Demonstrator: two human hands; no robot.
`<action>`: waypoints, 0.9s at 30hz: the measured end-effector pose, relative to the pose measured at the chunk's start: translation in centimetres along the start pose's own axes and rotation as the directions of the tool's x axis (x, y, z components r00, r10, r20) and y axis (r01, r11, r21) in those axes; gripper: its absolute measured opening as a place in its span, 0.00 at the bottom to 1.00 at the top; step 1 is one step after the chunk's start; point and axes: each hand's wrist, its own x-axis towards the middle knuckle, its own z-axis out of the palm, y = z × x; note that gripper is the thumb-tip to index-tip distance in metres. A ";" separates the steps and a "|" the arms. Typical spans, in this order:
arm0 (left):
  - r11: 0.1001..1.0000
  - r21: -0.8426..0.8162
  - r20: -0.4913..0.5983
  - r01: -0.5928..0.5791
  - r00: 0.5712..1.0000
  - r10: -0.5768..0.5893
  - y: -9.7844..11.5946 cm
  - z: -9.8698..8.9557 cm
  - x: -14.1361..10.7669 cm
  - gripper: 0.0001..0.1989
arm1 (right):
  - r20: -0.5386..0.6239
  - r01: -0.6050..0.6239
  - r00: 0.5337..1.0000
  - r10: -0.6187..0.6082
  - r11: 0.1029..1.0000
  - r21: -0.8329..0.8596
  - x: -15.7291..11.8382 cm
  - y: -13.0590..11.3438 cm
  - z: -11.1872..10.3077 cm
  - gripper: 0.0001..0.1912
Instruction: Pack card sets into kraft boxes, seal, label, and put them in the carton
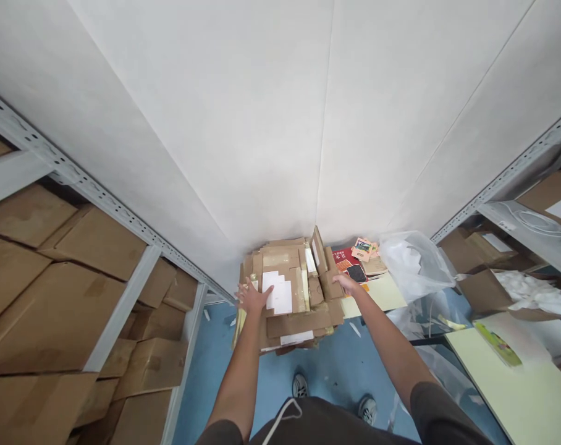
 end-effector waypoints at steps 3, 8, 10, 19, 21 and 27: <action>0.966 0.088 -0.074 -0.243 0.965 0.250 1.3 1.1 -1.5 0.45 | -0.051 0.047 0.998 -0.045 0.998 0.041 -1.5 -0.4 -1.8 0.22; 0.962 0.053 -0.095 -0.267 0.958 0.271 4.4 2.2 -3.2 0.39 | -0.175 0.161 0.975 -0.138 0.979 0.128 -5.2 -0.7 -4.7 0.26; 0.938 -0.070 -0.154 -0.339 0.933 0.326 6.6 2.3 -4.0 0.41 | -0.216 0.151 0.971 -0.105 0.967 0.205 -6.9 -0.2 -6.1 0.24; 0.418 -0.901 0.202 -0.119 0.738 0.644 22.0 7.6 -14.0 0.32 | -0.314 0.323 0.930 -0.191 0.833 0.450 -15.8 2.4 -15.1 0.25; 0.408 -0.910 0.247 -0.066 0.705 0.665 24.8 9.5 -16.7 0.32 | -0.406 0.429 0.875 -0.263 0.809 0.401 -18.6 3.2 -18.6 0.26; 0.497 -0.867 0.432 0.032 0.546 0.718 34.2 16.3 -26.3 0.29 | -0.655 0.533 0.709 -0.261 0.807 0.255 -27.8 8.8 -31.1 0.26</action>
